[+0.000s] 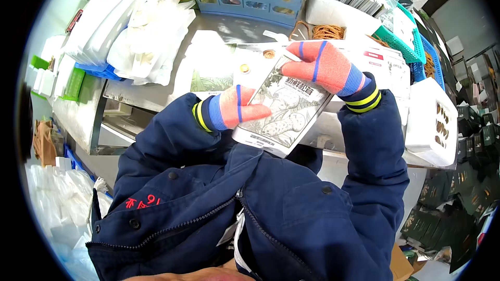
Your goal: The person repeatedly picks up small folded pamphlets from a blue basket, unfolds them to view the printed content, refolds them, and places them into a white tray. The person continues this cycle throughout the clip.
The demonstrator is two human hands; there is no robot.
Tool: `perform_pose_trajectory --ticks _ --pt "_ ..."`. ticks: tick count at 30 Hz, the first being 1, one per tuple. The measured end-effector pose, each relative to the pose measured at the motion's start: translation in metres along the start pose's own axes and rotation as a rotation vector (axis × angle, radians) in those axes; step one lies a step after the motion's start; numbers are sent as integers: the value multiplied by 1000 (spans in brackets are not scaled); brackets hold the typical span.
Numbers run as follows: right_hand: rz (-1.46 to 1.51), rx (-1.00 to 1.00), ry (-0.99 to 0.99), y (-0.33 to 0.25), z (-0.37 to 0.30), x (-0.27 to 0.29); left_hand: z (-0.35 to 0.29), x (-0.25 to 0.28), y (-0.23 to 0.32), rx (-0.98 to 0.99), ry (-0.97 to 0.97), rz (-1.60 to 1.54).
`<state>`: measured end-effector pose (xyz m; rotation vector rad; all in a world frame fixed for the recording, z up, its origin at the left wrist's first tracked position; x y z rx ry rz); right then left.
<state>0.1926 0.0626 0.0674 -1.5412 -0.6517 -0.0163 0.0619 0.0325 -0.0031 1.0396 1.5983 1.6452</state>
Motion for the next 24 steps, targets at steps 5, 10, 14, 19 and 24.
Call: perform_pose_trajectory --ticks 5,10,14,19,24 --pt "-33 6 -76 -14 -16 -4 10 -19 4 -107 47 -569" --pt "-173 196 -73 -20 -15 -12 2 -6 11 -99 328 -238" --pt "-426 380 -52 -21 -14 -18 1 3 24 -428 587 300" --pt "-683 599 27 -29 -15 -21 16 11 -2 -312 505 196" --pt "-434 433 11 -15 -11 -2 -2 0 -26 -452 248 495"
Point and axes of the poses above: each hand's wrist, its own z-axis towards the middle knuckle, its own x-axis out of the back of the hand, y = z × x, the point moved 7 cm from there along z, towards the middle knuckle, and after that the axes turned 3 degrees about y, right-handed, at the moved point
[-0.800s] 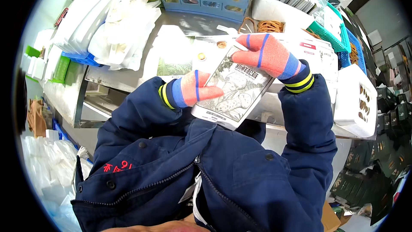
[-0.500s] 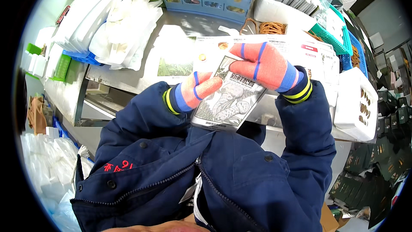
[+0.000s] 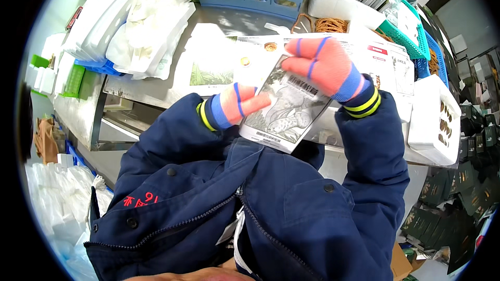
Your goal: The person repeatedly picks up small folded pamphlets from a blue basket, unfolds them to view the printed content, refolds them, and places them into a white tray. The person continues this cycle throughout the clip.
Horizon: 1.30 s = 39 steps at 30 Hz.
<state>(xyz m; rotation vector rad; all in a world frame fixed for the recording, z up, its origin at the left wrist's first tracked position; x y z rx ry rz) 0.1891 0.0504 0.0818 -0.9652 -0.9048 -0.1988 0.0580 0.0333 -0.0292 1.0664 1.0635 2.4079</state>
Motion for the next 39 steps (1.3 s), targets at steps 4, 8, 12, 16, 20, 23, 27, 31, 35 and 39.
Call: perform_pose_trajectory --ticks 4,8,12,16,20,23,27,31,35,39 --pt "163 -208 -4 16 -8 -1 -19 -3 23 209 -93 -145" --pt "197 -162 59 25 -17 -2 -33 -10 8 398 -248 -269" --pt "343 -277 146 21 -7 10 -25 6 22 527 -125 -649" --pt "434 -290 -5 26 -10 6 -14 40 20 455 -49 -412" --pt "404 -415 -98 44 -30 9 8 59 -2 635 47 -567" --pt "438 -446 81 53 -35 47 40 68 -30 652 110 -410" --pt "-125 -441 475 67 -40 176 112 54 -52 317 216 -290" --pt "223 -349 835 90 -3 238 207 32 -62 218 194 248" --pt "-415 -202 760 133 55 245 274 24 -110 436 323 447" --pt "-242 -345 857 157 86 229 295 16 -143 409 372 407"
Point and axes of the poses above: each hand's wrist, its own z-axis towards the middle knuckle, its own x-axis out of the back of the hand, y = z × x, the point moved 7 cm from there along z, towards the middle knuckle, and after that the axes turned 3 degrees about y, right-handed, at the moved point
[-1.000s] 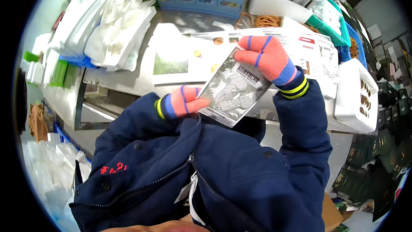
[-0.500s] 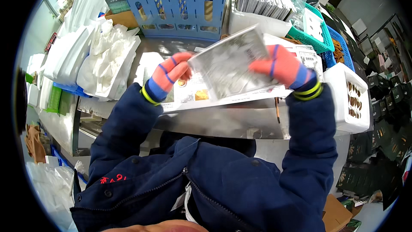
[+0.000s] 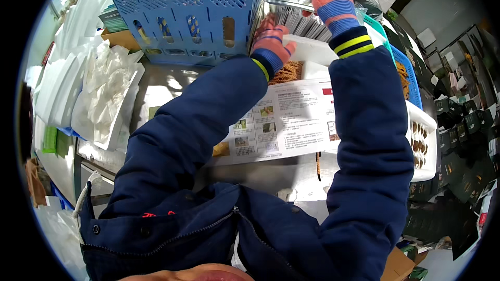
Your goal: The person repeatedly picks up small folded pamphlets from a blue basket, unfolds them to view the printed content, refolds them, and places them into a white tray. The person continues this cycle throughout the clip.
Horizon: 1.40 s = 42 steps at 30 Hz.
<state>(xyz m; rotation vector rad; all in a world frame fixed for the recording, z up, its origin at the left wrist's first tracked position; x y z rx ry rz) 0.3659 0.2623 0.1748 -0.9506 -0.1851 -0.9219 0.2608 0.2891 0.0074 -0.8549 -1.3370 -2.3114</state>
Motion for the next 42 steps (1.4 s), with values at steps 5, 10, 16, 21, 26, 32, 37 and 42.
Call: perform_pose_trajectory --ticks 5,10,16,21,26,32,37,42 --pt "-584 60 -211 16 33 -44 -14 -1 17 -349 262 227" --pt "-1470 886 -624 15 58 -99 -26 -8 28 -386 124 348" --pt "-1162 355 -148 -124 34 -41 -29 -2 29 -431 129 300" --pt "-856 390 -389 -47 67 -67 -33 -10 16 -506 221 228" --pt "-591 -141 -768 16 68 -86 -36 -8 24 -491 146 236" --pt "-496 -205 -872 33 53 -97 -38 -13 20 -466 170 250" --pt "-647 -135 -556 14 51 -85 -39 0 27 -447 126 212" --pt "-880 355 -198 6 52 -93 -37 3 26 -438 145 241"
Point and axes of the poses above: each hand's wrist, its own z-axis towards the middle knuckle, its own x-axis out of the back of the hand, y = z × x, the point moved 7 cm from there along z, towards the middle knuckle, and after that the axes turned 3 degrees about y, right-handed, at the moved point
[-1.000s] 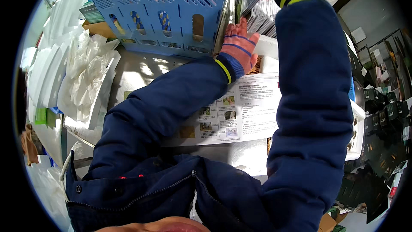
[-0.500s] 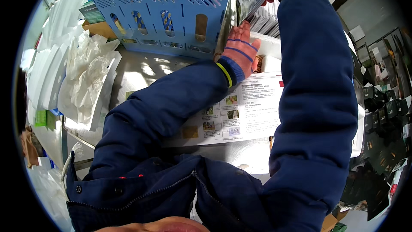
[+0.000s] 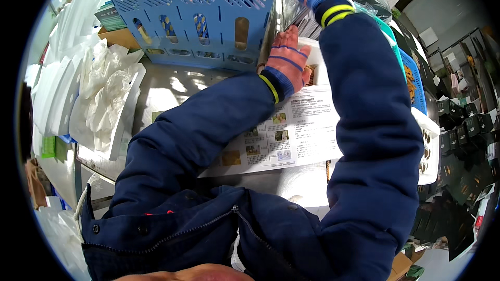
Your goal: The person repeatedly picks up small folded pamphlets from a blue basket, unfolds them to view the printed content, refolds them, and places them into a white tray. The person continues this cycle throughout the clip.
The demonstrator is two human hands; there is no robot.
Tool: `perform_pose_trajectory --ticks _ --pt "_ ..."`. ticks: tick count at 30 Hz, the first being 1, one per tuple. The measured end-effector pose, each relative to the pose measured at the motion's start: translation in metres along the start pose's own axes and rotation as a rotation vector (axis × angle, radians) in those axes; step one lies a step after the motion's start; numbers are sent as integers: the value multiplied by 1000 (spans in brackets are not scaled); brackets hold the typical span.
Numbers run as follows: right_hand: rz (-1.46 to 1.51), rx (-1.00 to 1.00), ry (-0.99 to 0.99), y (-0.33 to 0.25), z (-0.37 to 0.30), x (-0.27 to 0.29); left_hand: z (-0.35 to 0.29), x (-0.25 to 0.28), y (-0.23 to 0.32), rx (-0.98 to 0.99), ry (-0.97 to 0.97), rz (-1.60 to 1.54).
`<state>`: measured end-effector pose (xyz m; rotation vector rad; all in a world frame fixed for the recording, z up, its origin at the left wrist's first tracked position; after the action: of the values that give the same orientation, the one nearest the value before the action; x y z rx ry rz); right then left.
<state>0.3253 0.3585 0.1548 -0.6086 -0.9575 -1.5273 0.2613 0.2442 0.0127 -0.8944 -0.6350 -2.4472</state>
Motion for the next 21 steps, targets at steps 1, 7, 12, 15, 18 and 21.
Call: perform_pose_trajectory --ticks 1,7,12,15,18,21 --pt "-25 -31 -123 10 9 -2 0 2 2 -2 0 -17" --pt "-82 -15 -184 11 33 12 5 14 1 66 -59 -125" --pt "-67 -14 -130 1 25 10 4 14 6 41 -29 -105" --pt "-38 -10 -111 -1 29 -2 5 13 4 66 -95 -104" --pt "-17 -1 -113 -8 31 -15 5 16 -2 90 -95 -94" --pt "-30 -41 -117 5 27 -9 6 15 4 77 -125 -144"
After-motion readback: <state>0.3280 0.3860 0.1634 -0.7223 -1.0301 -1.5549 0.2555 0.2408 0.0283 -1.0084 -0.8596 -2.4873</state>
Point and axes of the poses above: each hand's wrist, its own z-axis towards the middle knuckle, its own x-axis out of the back of the hand, y = z × x, the point moved 7 cm from there along z, towards the middle knuckle, and after that the axes turned 3 degrees about y, right-handed, at the moved point
